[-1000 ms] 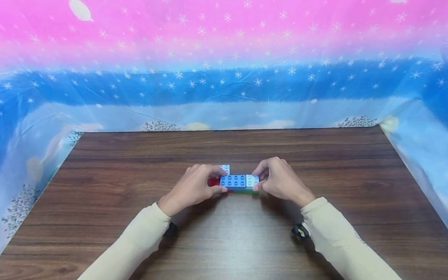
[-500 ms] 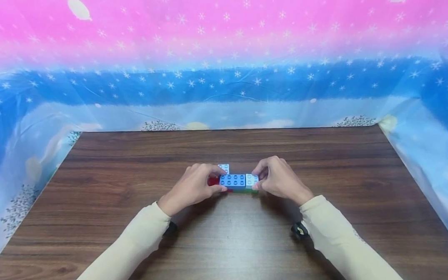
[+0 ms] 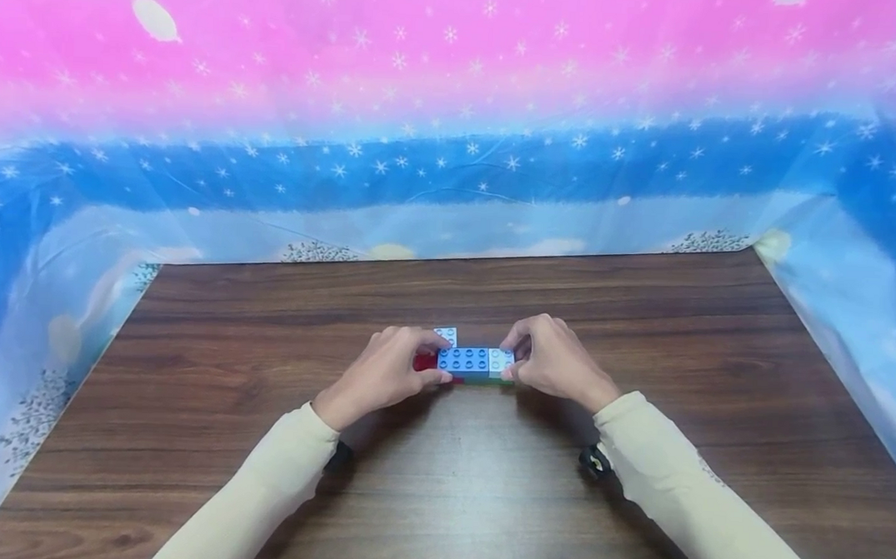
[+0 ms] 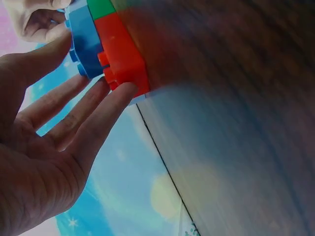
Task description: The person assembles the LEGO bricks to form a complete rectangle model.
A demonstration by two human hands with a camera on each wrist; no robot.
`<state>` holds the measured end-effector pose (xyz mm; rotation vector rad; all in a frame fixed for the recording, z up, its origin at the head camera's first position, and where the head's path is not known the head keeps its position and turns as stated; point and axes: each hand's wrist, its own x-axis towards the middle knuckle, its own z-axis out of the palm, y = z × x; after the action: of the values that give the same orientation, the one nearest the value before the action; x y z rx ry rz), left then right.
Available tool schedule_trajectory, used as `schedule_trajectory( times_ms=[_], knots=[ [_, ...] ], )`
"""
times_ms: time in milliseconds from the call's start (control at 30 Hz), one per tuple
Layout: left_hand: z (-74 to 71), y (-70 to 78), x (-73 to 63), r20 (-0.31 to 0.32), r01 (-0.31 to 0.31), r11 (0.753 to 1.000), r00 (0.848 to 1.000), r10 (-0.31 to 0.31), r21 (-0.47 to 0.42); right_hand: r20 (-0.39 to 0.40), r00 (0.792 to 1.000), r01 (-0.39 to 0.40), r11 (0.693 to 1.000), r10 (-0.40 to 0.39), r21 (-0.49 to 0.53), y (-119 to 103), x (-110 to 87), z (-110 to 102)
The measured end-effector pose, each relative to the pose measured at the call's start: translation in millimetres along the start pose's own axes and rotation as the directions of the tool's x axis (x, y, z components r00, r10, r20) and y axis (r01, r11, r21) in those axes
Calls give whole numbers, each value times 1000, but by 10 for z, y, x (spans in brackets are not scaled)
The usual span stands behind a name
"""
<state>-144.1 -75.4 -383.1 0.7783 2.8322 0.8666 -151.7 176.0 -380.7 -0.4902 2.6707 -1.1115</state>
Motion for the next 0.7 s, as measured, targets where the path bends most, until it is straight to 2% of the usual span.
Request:
schedule_trajectory(
  times_ms=[200,367,533,700],
  knots=[
    [-101,-30,7,-52,31,996,998,-35,-82,-1,1000,8,1000,-8,20,15,2,-20],
    [-172,-96,48,-86,56,994,994,-64,-98,7,1000,-9,999,9,34,11,2,-20],
    [-189,-155,110,-68,82,991,994,-90,-104,2,1000,6,999,-6,33,18,10,-17],
    [-165,-185,160,-16,115,986,993,-117,-124,2,1000,16,999,-16,28,26,20,-12]
  ],
)
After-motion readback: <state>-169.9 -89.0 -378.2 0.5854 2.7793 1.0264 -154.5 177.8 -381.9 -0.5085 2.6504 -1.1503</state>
